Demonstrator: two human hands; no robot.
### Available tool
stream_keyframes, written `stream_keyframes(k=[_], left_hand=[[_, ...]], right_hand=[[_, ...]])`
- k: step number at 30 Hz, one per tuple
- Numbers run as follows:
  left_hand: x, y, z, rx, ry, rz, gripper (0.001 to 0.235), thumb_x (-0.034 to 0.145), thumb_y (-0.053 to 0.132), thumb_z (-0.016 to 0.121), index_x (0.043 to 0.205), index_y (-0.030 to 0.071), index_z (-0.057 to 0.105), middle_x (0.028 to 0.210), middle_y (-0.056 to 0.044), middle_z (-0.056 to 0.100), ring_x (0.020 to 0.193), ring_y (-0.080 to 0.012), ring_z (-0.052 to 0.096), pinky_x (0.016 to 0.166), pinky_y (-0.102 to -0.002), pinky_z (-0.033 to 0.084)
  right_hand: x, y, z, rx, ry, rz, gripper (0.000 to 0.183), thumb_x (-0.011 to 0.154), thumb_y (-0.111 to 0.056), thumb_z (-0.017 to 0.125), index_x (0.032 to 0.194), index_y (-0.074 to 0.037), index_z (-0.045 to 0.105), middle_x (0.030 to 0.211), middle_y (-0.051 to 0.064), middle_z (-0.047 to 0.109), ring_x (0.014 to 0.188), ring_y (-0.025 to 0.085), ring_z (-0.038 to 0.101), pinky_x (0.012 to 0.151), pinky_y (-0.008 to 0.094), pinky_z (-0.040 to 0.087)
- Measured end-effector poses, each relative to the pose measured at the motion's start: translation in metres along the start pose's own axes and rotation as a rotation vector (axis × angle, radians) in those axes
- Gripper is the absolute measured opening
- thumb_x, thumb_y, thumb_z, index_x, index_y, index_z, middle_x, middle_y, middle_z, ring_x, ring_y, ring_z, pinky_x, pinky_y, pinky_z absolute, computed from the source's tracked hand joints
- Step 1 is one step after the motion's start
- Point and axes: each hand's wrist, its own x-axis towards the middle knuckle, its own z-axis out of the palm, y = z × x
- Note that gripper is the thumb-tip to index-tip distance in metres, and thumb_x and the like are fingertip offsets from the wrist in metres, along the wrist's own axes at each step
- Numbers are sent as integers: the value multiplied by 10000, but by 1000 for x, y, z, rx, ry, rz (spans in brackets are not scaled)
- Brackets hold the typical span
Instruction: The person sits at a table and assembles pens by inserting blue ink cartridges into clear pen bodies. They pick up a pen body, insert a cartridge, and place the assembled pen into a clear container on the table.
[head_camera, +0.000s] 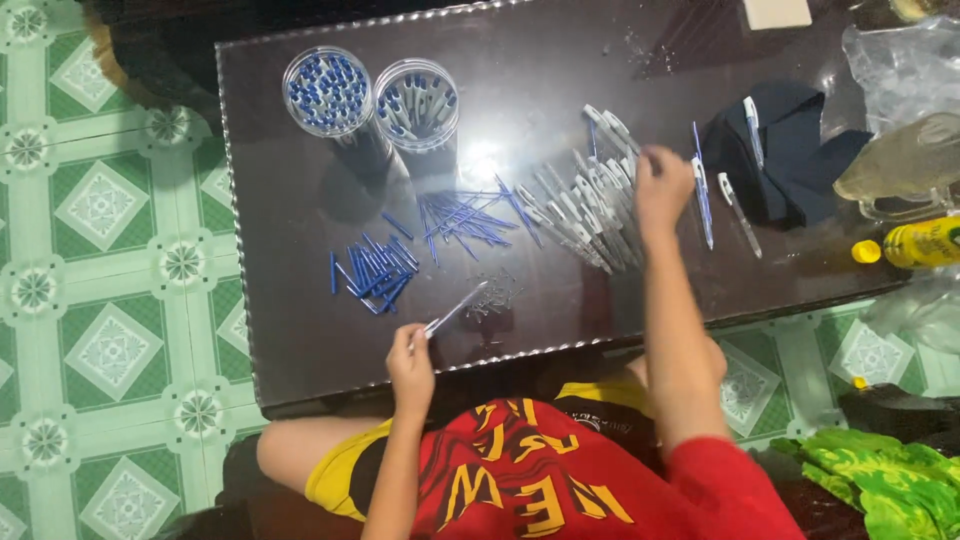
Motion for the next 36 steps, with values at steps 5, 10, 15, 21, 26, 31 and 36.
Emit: stream_keyframes(k=[5, 10, 15, 21, 26, 31, 36], left_hand=[[-6, -33, -3, 128, 233, 135, 170, 1055, 173, 561, 1046, 77, 701, 910, -169, 752, 870, -402, 725, 781, -461, 563], [5, -42, 5, 160, 331, 229, 151, 1050, 197, 589, 1034, 115, 715, 914, -93, 771, 852, -317, 745, 758, -389, 576], [4, -47, 8, 165, 383, 343, 152, 1048, 185, 588, 1032, 94, 709, 913, -86, 763, 815, -317, 739, 720, -364, 570], [3, -52, 11, 207, 400, 362, 144, 1039, 185, 603, 1025, 98, 717, 875, -68, 753, 773, -310, 729, 694, -360, 569], [3, -57, 10, 211, 400, 404, 126, 1030, 172, 625, 1038, 83, 714, 879, -80, 746, 765, -318, 724, 702, -364, 569], [0, -62, 13, 233, 411, 427, 110, 1030, 137, 627, 1032, 64, 709, 861, -113, 733, 753, -353, 714, 684, -409, 565], [6, -66, 15, 224, 427, 420, 119, 1032, 159, 623, 1038, 77, 708, 875, -84, 740, 764, -324, 725, 690, -393, 569]], right_hand=[[62, -19, 30, -417, -650, 114, 281, 815, -232, 859, 1088, -175, 821, 975, 93, 783, 935, 314, 751, 818, 461, 584], [60, 24, 96, -625, -673, 1, 387, 733, -389, 883, 969, -87, 825, 862, 165, 746, 860, 336, 723, 732, 475, 577], [68, -4, 75, -404, -685, 85, 128, 771, -70, 806, 866, 11, 778, 704, 187, 690, 657, 323, 703, 633, 439, 551], [74, -7, 59, -278, -759, 88, 237, 800, -1, 770, 1036, 7, 789, 883, 224, 739, 842, 382, 751, 705, 493, 595], [75, 6, 58, -184, -590, 17, 194, 769, -31, 774, 958, 14, 784, 824, 220, 729, 773, 410, 742, 666, 499, 573], [21, -57, 9, 92, -510, -116, 140, 916, -42, 706, 1020, 45, 737, 898, 268, 706, 853, 461, 687, 768, 537, 526], [-107, -168, -42, 231, -785, -17, 294, 899, -132, 652, 1120, 61, 668, 968, 334, 680, 918, 514, 663, 793, 585, 538]])
